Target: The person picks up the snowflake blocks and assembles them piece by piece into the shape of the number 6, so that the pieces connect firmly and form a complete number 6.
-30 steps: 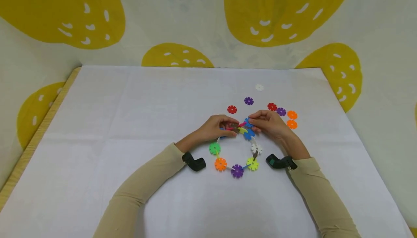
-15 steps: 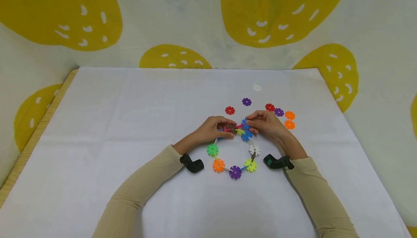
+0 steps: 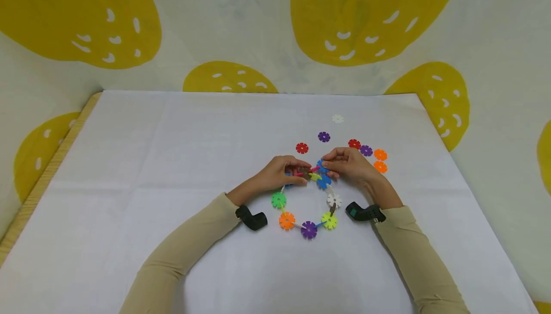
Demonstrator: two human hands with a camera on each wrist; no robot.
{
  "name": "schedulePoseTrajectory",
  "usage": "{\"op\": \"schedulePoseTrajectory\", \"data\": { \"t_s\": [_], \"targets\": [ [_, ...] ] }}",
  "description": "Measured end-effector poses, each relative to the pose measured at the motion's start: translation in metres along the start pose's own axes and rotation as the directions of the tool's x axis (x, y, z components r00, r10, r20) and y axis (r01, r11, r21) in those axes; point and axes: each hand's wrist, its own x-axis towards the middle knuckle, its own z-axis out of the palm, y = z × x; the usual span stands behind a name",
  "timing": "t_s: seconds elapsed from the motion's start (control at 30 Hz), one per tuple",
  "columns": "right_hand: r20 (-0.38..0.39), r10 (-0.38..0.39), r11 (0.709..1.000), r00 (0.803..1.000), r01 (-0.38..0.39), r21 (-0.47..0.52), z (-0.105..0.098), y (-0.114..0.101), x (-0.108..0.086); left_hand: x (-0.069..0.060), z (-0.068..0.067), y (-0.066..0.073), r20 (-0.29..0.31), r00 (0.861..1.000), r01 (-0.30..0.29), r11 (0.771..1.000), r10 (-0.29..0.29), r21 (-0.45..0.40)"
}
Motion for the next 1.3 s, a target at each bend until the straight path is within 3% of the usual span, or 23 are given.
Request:
{"op": "schedulePoseTrajectory", "data": {
  "t_s": [0.33, 0.53, 0.63, 0.7, 0.83, 0.9, 1.3],
  "targets": [
    [-0.02, -0.002, 0.999, 1.0, 0.003, 0.052, 0.007, -0.007, 0.006, -0.002, -0.007, 0.001, -0.041, 0.999, -0.012, 1.0, 0.012, -0.002],
    [-0.029, 0.048, 0.997, 0.998, -0.046, 0.064, 0.008, -0.009, 0.004, 0.001, -0.007, 0.003, -0.016, 1.0, -0.018, 1.0, 0.018, -0.013],
    [-0.032, 0.047, 0.998, 0.998, -0.045, 0.041, 0.007, -0.01, 0.001, 0.005, -0.005, 0.004, 0.013, 1.0, 0.025, 1.0, -0.025, 0.0],
    [-0.024, 0.022, 1.0, 0.999, -0.022, 0.021, 0.005, -0.009, 0.0, 0.007, -0.004, 0.005, 0.021, 0.996, 0.09, 0.996, -0.089, -0.027],
    [0.029, -0.04, 0.999, 0.999, 0.04, 0.019, 0.005, -0.005, 0.001, 0.009, -0.005, 0.006, -0.008, 0.971, 0.234, 0.96, -0.238, -0.153],
    [0.048, -0.068, 0.998, 0.997, 0.067, 0.021, 0.006, -0.003, 0.002, 0.009, -0.007, 0.005, -0.019, 0.962, 0.264, 0.945, -0.273, -0.192],
    [0.163, -0.14, 0.988, 0.977, 0.149, -0.046, 0.017, -0.009, 0.009, 0.009, -0.007, -0.004, 0.011, 0.975, 0.222, 0.97, -0.222, -0.101]
  ]
}}
